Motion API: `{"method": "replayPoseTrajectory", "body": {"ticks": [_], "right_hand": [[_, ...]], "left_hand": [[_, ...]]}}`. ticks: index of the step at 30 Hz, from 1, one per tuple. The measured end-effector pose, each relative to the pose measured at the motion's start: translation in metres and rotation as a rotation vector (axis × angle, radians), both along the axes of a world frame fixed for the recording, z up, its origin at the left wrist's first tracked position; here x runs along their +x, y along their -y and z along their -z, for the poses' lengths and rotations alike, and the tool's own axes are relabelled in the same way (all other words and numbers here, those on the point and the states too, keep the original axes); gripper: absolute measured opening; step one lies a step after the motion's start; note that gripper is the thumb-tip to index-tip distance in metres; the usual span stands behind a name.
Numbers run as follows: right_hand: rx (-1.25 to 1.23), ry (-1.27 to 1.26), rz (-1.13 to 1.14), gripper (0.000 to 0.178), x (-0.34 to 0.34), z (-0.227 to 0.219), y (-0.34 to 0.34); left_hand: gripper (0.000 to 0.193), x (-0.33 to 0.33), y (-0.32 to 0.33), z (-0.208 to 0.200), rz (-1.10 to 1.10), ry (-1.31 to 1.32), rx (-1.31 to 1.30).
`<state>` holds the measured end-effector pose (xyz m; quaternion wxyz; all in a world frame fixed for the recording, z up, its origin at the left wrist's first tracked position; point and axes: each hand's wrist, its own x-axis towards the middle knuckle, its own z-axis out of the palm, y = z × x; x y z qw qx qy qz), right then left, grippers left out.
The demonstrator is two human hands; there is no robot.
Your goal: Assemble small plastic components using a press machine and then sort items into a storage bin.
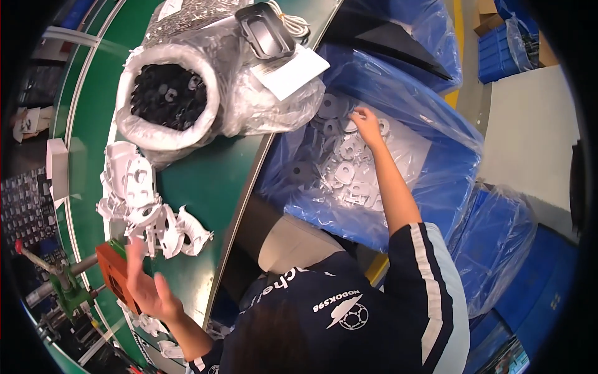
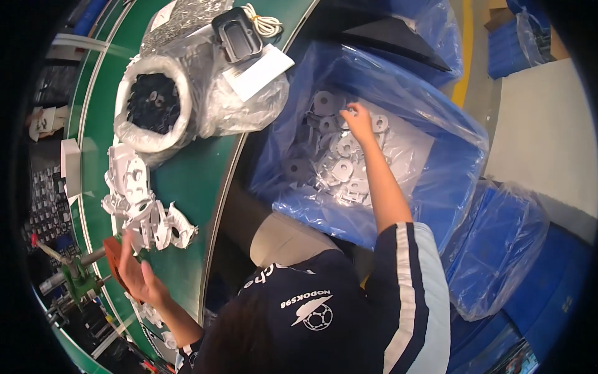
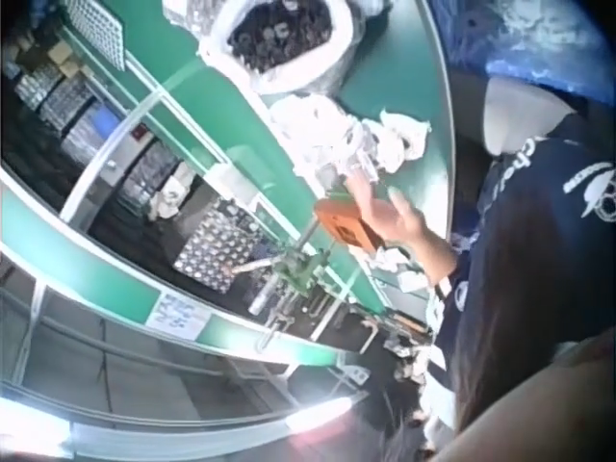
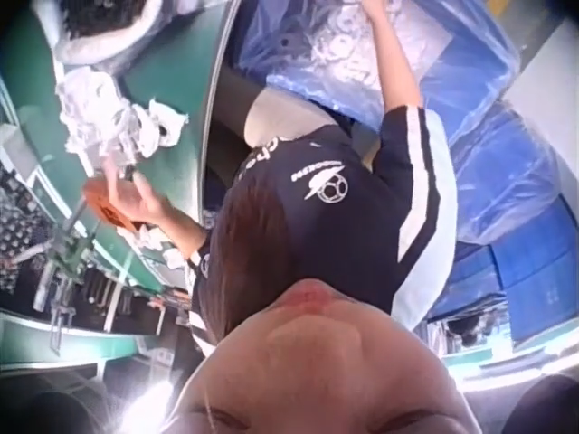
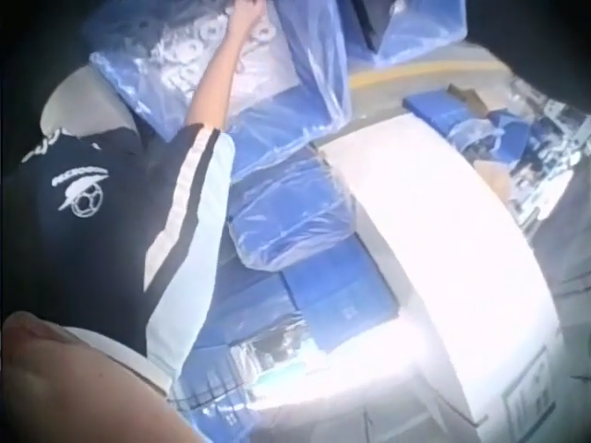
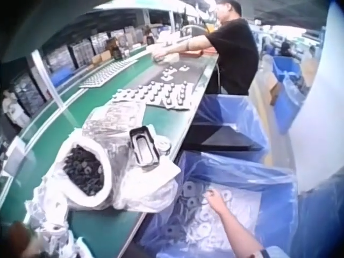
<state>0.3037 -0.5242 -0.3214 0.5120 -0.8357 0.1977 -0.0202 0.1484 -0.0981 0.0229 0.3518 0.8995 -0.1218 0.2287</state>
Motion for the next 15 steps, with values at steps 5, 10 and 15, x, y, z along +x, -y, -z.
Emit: {"method": "replayPoseTrajectory", "body": {"ticks": [5, 10, 15], "right_hand": [[-0.344, -0.281, -0.076, 0.067, 0.062, 0.036, -0.015], [-0.498, -0.293, -0.216, 0.074, 0.1, 0.051, -0.024], [-0.482, -0.486, -0.122, 0.066, 0.096, 0.102, -0.025]], "left_hand": [[0.038, -0.012, 0.057, 0.008, 0.335, -0.723, -0.701], [0.033, -0.004, 0.085, 0.038, 0.326, -1.266, -0.876], [0.036, 0.013, 0.095, 0.067, 0.318, -1.423, -0.942]]}}
